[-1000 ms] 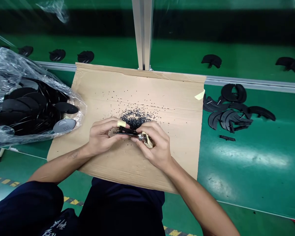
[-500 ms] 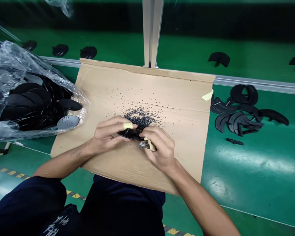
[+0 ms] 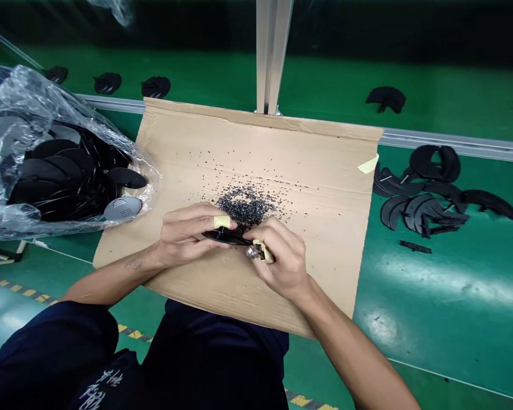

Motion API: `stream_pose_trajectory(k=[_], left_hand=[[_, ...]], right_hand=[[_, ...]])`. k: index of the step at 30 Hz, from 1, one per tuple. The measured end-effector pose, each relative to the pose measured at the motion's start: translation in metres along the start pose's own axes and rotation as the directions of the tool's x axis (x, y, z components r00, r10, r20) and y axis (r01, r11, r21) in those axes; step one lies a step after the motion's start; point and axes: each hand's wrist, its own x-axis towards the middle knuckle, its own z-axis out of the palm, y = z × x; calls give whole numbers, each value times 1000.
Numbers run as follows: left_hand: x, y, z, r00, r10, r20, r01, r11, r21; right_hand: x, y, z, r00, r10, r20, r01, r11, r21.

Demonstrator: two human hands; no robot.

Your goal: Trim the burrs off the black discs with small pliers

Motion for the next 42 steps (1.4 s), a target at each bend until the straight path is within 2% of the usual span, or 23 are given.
stream_pose_trajectory(k=[3, 7, 11, 14, 16, 18, 21, 24, 33, 39, 42], left_hand=[[0, 0, 0, 1000, -7, -12, 8, 1000, 14], [1, 1, 0, 998, -44, 40, 47, 997, -58], [1, 3, 0, 984, -145, 101, 158, 979, -130], [0, 2, -2, 973, -228, 46, 232, 967, -108], [0, -1, -5, 973, -232, 11, 232, 969, -85], [0, -3, -6, 977, -212, 9, 212, 974, -79], [-1, -5, -5, 980, -196, 41, 199, 976, -92], [-3, -5, -3, 981, -184, 64, 189, 977, -102], [-6, -4, -2, 977, -199, 77, 207, 970, -124], [-7, -3, 3, 982, -179, 53, 185, 971, -151], [-6, -3, 5, 983, -163, 82, 175, 972, -159]], right_hand=[[0, -1, 1, 1000, 13, 8, -13, 1000, 25], [2, -2, 1, 999, 49, -19, -47, 996, 79], [7, -4, -1, 992, 123, -1, -122, 984, 127], [10, -3, -6, 981, 191, 48, -194, 976, 96], [11, 0, -9, 976, 210, 52, -211, 977, 14], [10, 5, -11, 985, 161, 65, -153, 982, -108], [7, 13, -11, 989, 46, 143, -3, 958, -288], [3, 17, -9, 979, 5, 202, 76, 917, -391], [2, 14, -9, 980, -17, 199, 107, 886, -451], [4, 7, -9, 976, -65, 208, 176, 795, -581], [2, 6, -8, 975, -15, 224, 128, 856, -501]])
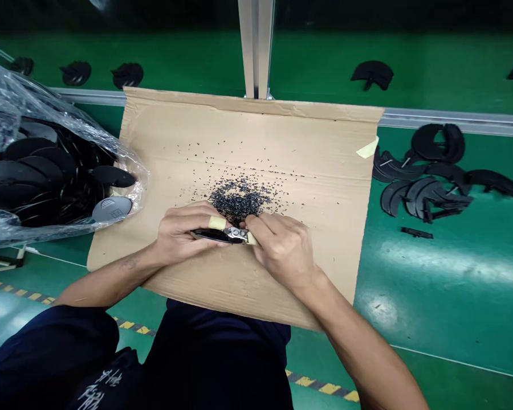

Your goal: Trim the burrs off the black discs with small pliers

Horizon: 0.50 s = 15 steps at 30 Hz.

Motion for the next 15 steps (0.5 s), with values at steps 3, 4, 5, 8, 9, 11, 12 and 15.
stream_pose_trajectory(k=[3, 4, 5, 8, 9, 11, 12, 15], left_hand=[[1, 1, -1, 1000, -13, -8, 14, 1000, 24], [1, 2, -1, 1000, -20, -20, 21, 999, 38], [2, 2, -2, 999, -25, -30, 27, 998, 54], [2, 2, -3, 1000, -30, -2, 30, 994, 105], [2, 1, -3, 1000, -25, 19, 23, 991, 130], [3, -1, -3, 999, 2, 52, -13, 979, 203], [3, -2, -4, 998, 19, 53, -32, 968, 248], [5, -4, -7, 998, 54, -23, -43, 934, 354]], right_hand=[[-1, 1, 2, 999, 50, 0, -49, 993, 109], [-1, 2, 3, 998, 69, -12, -67, 993, 95], [-1, 3, 4, 996, 86, -23, -85, 995, 58], [1, 6, 6, 995, 103, 3, -103, 991, -89], [2, 7, 6, 995, 99, 19, -96, 988, -119], [2, 8, 6, 995, 92, 47, -84, 986, -140], [2, 8, 6, 994, 98, 54, -90, 987, -135], [1, 10, 5, 988, 147, 53, -143, 987, -68]])
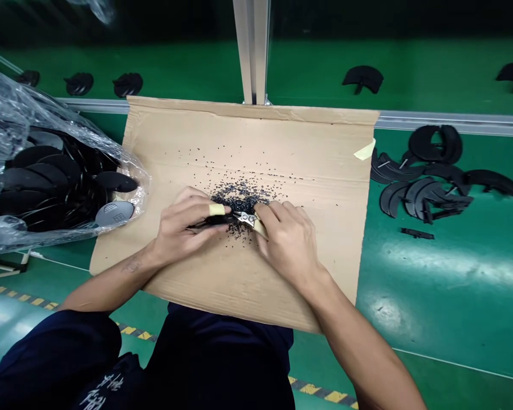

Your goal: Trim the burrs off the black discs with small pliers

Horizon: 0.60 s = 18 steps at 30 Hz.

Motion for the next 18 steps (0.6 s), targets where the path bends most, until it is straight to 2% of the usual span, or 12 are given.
stream_pose_trajectory(k=[3, 6, 8, 10, 12, 14, 18], left_hand=[[0, 1, -3, 993, -81, -85, 75, 994, -76], [-2, 4, -2, 986, -157, -63, 137, 958, -251], [-3, 4, -1, 992, -116, -40, 100, 953, -286], [-4, 2, -1, 1000, -20, -17, 16, 978, -210], [-3, -1, -1, 997, 69, 46, -67, 997, -35], [-3, -3, -2, 984, 117, 132, -136, 980, 145], [-4, -1, -2, 969, 150, 194, -206, 928, 310]], right_hand=[[1, -2, -2, 998, 57, -17, -52, 977, 209], [4, -7, -4, 997, 59, -39, -36, 895, 445], [4, -10, -6, 997, 23, -70, 14, 872, 490], [4, -11, -6, 989, -60, -139, 109, 918, 382], [2, -11, -7, 964, -174, -202, 211, 961, 177], [2, -11, -8, 938, -271, -216, 283, 959, 28], [1, -14, -8, 917, -358, -174, 356, 934, -43]])
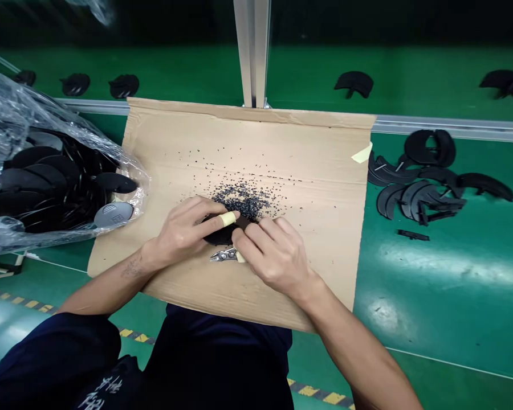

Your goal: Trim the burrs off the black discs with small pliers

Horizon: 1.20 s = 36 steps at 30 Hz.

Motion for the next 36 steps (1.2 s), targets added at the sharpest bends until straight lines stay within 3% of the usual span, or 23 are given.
stream_pose_trajectory(k=[3, 5, 8, 11, 14, 20, 27, 36], left_hand=[[-2, 3, 0, 1000, 2, -6, -2, 1000, -4], [-3, 3, 0, 999, -30, -32, 28, 997, -73], [-2, -1, -1, 983, -150, -103, 119, 957, -264], [1, -4, -3, 942, -305, -140, 209, 860, -465], [4, -6, -3, 922, -364, -130, 229, 786, -574], [1, -5, -2, 923, -375, -84, 227, 709, -668], [-2, -4, -1, 922, -374, -102, 202, 687, -698], [-1, -5, 0, 947, -293, -128, 117, 691, -713]], right_hand=[[0, -2, 0, 999, 39, -7, -38, 999, 23], [0, -2, -2, 988, 157, -6, -155, 978, 139], [0, 0, -8, 923, 383, 47, -375, 864, 336], [0, 6, -11, 881, 463, 102, -462, 791, 402], [0, 13, -10, 895, 432, 113, -442, 818, 369], [0, 25, -8, 941, 316, 117, -330, 936, 120], [-2, 24, -8, 972, 196, 132, -221, 951, 215], [-3, 26, -9, 982, 169, 80, -182, 960, 214]])
